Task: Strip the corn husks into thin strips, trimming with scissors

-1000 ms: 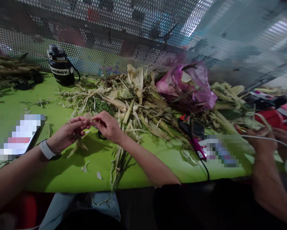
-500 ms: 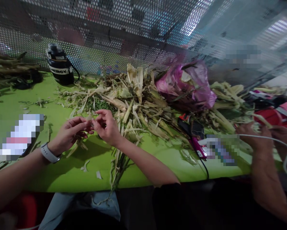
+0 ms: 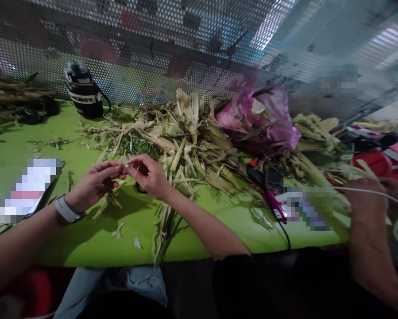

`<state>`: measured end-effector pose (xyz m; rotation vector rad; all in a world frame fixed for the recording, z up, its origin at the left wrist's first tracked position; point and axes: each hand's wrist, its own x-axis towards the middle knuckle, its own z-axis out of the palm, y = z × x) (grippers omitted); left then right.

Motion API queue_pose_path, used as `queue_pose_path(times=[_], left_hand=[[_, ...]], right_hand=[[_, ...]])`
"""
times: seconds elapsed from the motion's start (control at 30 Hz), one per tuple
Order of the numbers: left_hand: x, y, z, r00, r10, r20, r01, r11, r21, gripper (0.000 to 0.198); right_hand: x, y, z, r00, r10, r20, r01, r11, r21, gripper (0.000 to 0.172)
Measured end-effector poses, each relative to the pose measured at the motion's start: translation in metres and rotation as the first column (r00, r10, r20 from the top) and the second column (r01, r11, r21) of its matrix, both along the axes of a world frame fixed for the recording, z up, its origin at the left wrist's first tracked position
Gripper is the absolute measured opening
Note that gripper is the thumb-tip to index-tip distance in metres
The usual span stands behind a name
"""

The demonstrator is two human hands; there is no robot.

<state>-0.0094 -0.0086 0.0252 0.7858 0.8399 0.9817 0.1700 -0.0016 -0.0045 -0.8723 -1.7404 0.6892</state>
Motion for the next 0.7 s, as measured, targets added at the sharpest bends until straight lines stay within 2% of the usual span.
queue_pose_path(times=[0.1, 0.23, 0.4, 0.57, 0.7], left_hand=[[-0.001, 0.001, 0.000, 0.999, -0.011, 0.042, 0.013, 0.999, -0.046, 0.004], [-0.002, 0.002, -0.006, 0.997, -0.041, 0.066, 0.042, 0.999, -0.018, 0.001], [-0.001, -0.002, -0.008, 0.998, -0.045, 0.042, 0.042, 0.997, 0.071, 0.011], [0.001, -0.006, -0.008, 0.998, -0.008, -0.058, 0.020, 0.977, 0.212, 0.018], [0.000, -0.007, -0.011, 0.992, -0.020, -0.124, 0.060, 0.944, 0.325, 0.018]], right_hand=[[0.002, 0.003, 0.001, 0.996, -0.025, 0.081, 0.016, 0.994, 0.110, 0.013], [0.000, -0.001, 0.003, 0.985, -0.094, 0.144, 0.064, 0.978, 0.196, 0.011], [-0.005, -0.008, 0.006, 0.989, -0.115, 0.091, 0.107, 0.991, 0.085, 0.016], [-0.006, -0.011, 0.007, 0.996, -0.075, 0.046, 0.076, 0.997, -0.014, 0.020], [-0.006, -0.011, 0.007, 0.998, -0.050, 0.022, 0.051, 0.997, -0.049, 0.021]])
